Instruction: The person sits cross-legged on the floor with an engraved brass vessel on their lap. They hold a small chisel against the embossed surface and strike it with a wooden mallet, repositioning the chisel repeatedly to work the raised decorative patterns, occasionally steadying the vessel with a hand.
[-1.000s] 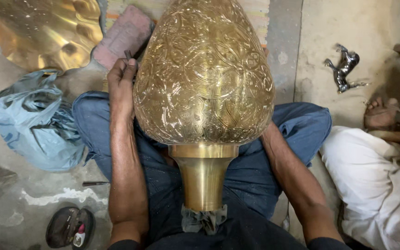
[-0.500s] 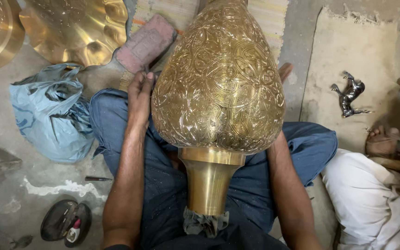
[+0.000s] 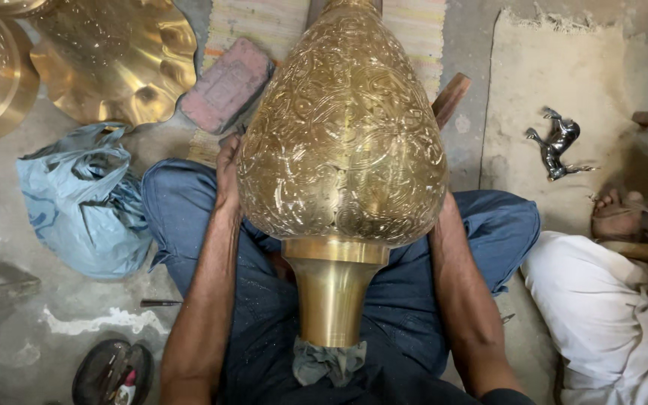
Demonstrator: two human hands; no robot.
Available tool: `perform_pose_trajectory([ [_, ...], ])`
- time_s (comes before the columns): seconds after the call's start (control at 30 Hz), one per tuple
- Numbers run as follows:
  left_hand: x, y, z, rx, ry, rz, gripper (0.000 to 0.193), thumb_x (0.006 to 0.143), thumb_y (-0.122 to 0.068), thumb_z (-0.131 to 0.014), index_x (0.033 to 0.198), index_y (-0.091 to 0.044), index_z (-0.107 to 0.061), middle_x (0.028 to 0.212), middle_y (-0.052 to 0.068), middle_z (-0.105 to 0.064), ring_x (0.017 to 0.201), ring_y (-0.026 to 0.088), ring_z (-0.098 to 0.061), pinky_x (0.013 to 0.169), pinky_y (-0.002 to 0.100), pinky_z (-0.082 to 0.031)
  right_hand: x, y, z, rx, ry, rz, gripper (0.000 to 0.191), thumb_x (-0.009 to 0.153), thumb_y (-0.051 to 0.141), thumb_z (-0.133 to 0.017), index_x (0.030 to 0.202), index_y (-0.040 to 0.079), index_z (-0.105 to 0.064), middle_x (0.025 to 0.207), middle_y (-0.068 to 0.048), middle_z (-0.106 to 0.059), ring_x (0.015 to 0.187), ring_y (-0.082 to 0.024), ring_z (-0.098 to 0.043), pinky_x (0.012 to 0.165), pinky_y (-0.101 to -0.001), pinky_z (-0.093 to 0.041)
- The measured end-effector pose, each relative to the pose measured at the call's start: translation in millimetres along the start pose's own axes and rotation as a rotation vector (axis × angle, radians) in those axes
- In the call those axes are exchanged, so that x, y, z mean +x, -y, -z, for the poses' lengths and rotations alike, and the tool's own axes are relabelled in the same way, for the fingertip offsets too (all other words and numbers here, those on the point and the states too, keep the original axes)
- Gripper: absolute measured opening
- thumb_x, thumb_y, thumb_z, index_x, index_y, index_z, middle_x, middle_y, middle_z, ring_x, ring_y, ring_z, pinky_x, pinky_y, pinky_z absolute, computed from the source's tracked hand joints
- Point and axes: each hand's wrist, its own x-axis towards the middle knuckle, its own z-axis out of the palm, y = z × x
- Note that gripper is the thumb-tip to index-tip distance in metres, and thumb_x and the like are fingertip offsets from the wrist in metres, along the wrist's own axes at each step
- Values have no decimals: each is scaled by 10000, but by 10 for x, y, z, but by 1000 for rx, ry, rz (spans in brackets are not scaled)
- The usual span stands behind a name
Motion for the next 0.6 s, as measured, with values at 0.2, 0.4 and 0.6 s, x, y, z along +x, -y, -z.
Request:
perform_pose_trajectory([
  [0.2, 130, 41, 66, -134, -46, 297, 360, 1081, -304, -499, 1301, -60, -646, 1089, 56, -724, 916, 159, -714, 764, 298, -632, -21, 25, 20, -231, -150, 235, 462, 1119, 278, -509, 1476, -12, -474, 1087, -115, -689, 852, -202, -732, 724, -335, -653],
  [0.4, 109, 146, 143, -244, -41, 394, 393, 1061, -337, -503, 1323, -69, -620, 1139, 63, -722, 958, 176, -729, 791, 324, -648, 31, 21, 84, -333, -214, 302, 543, 1036, 221, -518, 1530, 103, -324, 1085, -91, -699, 835, -154, -728, 673, -289, -653],
  [0.6, 98, 61, 184, -127, -53, 311, 396, 1080, -319, -518, 1321, -27, -632, 1124, 86, -699, 918, 197, -708, 761, 341, -619, -34, -78, 194, -384, -340, 118, 545, 1096, 250, -549, 1562, 5, -407, 1064, -112, -657, 814, -164, -698, 667, -296, -623],
])
